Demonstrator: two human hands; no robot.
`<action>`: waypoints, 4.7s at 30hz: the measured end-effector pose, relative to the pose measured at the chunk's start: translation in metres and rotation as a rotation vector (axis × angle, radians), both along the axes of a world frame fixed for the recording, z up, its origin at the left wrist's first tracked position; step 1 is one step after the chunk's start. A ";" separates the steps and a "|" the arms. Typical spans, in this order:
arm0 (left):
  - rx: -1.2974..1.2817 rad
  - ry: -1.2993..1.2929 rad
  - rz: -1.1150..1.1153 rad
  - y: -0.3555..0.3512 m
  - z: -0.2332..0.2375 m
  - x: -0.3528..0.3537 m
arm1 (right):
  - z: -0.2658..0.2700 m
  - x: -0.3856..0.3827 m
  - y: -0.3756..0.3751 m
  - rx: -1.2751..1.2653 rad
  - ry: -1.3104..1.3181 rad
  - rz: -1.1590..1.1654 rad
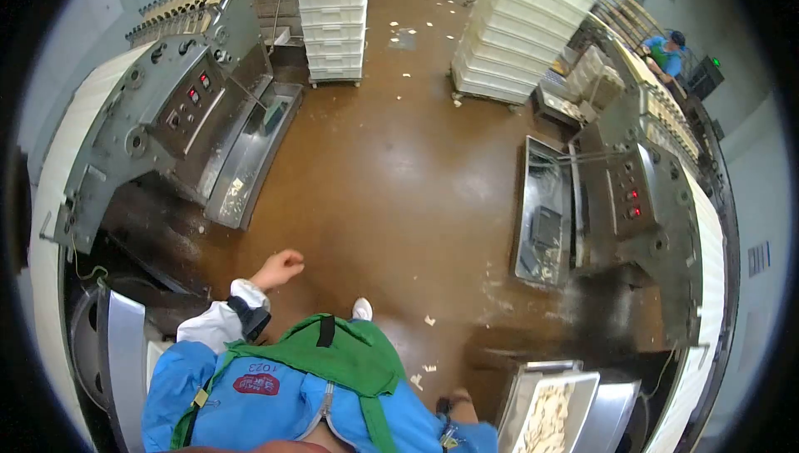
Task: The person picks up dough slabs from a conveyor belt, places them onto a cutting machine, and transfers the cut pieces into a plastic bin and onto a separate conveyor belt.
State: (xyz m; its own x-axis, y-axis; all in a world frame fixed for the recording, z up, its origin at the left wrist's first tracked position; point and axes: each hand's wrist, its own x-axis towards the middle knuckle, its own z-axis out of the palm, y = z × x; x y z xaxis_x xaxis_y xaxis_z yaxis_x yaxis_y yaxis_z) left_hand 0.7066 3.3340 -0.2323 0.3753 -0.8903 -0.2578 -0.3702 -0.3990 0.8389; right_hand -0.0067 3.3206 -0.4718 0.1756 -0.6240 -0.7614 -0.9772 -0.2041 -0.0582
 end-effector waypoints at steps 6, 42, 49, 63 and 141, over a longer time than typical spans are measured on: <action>0.454 0.511 0.395 -0.055 -0.060 0.197 | 0.146 0.484 -0.419 -0.252 -0.590 -0.068; 0.305 0.335 -0.224 -1.738 -0.057 0.703 | 0.162 1.058 -1.771 -0.286 -0.387 -0.103; 0.302 0.238 -0.419 -2.013 -0.010 0.759 | 0.099 1.078 -1.956 0.007 -0.377 -0.215; 0.500 0.098 -0.314 -2.453 -0.077 0.891 | 0.086 1.160 -2.375 -0.161 -0.631 -0.766; 0.785 0.507 -1.391 -3.423 0.194 -0.686 | 0.386 -0.297 -3.418 -1.019 0.123 -0.872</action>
State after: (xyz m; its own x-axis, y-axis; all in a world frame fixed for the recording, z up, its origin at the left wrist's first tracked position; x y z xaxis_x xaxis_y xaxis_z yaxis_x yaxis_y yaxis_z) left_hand 0.0208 -0.0892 -0.0378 -0.7898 -0.0561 -0.6108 -0.5505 -0.3743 0.7462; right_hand -0.3038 -0.0973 -0.0856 -0.6015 -0.7893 0.1231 -0.7971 0.5830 -0.1572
